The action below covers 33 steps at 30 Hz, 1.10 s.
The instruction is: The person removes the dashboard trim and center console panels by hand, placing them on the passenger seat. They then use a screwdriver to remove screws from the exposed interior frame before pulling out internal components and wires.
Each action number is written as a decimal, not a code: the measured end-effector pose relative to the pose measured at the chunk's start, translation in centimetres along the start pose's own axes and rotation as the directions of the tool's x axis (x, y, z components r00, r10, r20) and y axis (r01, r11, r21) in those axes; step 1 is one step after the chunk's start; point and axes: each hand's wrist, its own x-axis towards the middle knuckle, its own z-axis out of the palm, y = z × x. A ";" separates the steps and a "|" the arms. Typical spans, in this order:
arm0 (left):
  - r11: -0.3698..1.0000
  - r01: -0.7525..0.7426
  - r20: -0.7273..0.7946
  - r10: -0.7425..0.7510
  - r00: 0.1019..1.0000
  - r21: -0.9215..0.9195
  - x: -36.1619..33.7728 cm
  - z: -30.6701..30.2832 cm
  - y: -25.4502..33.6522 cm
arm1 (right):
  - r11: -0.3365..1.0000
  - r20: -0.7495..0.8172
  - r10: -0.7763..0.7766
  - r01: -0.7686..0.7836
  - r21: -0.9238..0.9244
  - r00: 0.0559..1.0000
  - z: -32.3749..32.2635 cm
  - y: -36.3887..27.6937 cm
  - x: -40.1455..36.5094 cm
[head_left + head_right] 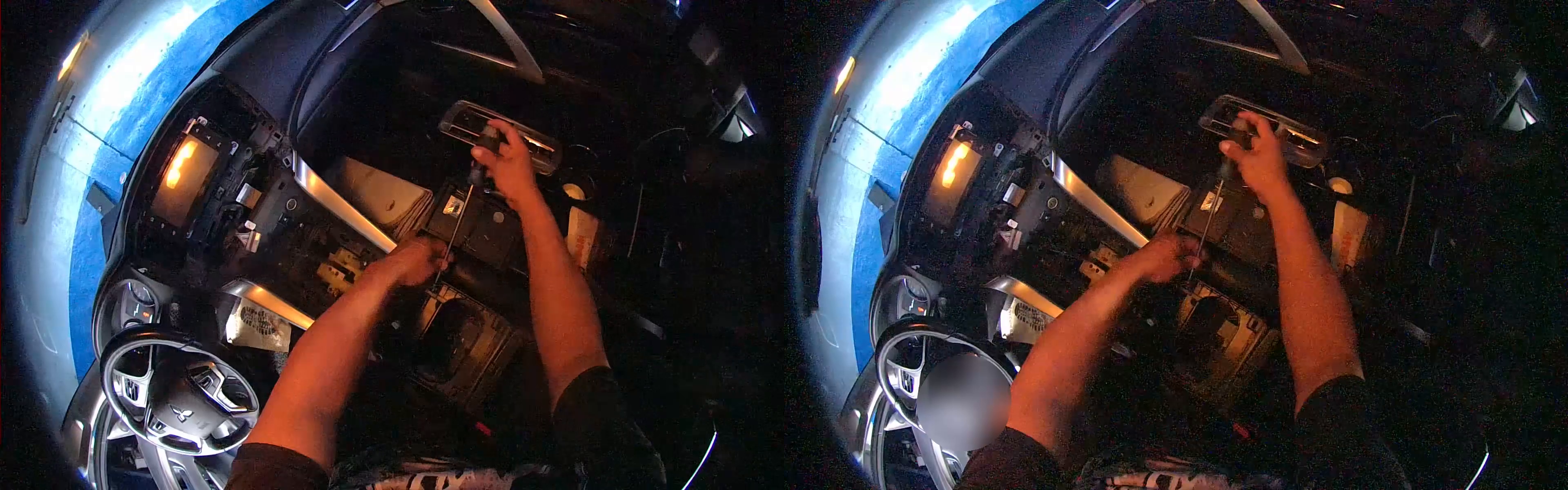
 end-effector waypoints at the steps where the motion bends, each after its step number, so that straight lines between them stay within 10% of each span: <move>1: 0.999 -0.047 -0.075 0.045 0.996 -0.025 -0.2 0.4 -0.3 | 0.986 0.080 0.010 -0.023 0.166 0.997 -0.3 0.0 0.0; 3: 0.984 0.008 0.040 -0.001 0.999 -0.177 0.3 0.1 -0.7 | 0.879 0.234 -0.013 -0.100 0.467 0.972 -1.0 -0.2 0.0; 7: 0.982 0.185 0.150 -0.177 0.973 -0.046 0.2 -1.3 1.4 | 0.982 0.076 0.124 -0.134 0.135 0.989 -1.3 -0.5 0.4; 12: 0.994 0.022 -0.213 0.001 0.977 0.107 -0.2 1.1 0.8 | 0.996 -0.075 0.084 -0.086 -0.028 0.994 0.5 1.3 0.7; 16: 0.936 0.059 0.023 -0.055 0.998 -0.346 0.6 0.0 -0.4 | 0.955 0.054 0.270 -0.274 0.117 0.961 2.8 0.2 -2.9; 19: 0.952 0.260 0.076 -0.250 0.965 -0.161 0.2 -1.2 1.7 | 0.944 0.145 0.324 -0.329 0.007 0.935 4.0 2.6 -5.4; 24: 0.997 0.006 -0.228 0.013 0.974 0.082 0.0 0.9 0.8 | 0.957 0.108 0.186 -0.155 -0.246 0.977 4.6 5.4 -8.5; 28: 0.940 0.078 0.048 -0.065 0.997 -0.333 0.4 -0.1 -0.4 | 0.960 0.103 0.195 -0.169 -0.222 0.975 4.5 4.9 -8.4; 33: 0.993 0.102 0.134 -0.109 0.985 0.061 0.1 -0.9 0.7 | 0.972 0.088 0.229 -0.232 0.032 0.970 5.3 5.0 -8.6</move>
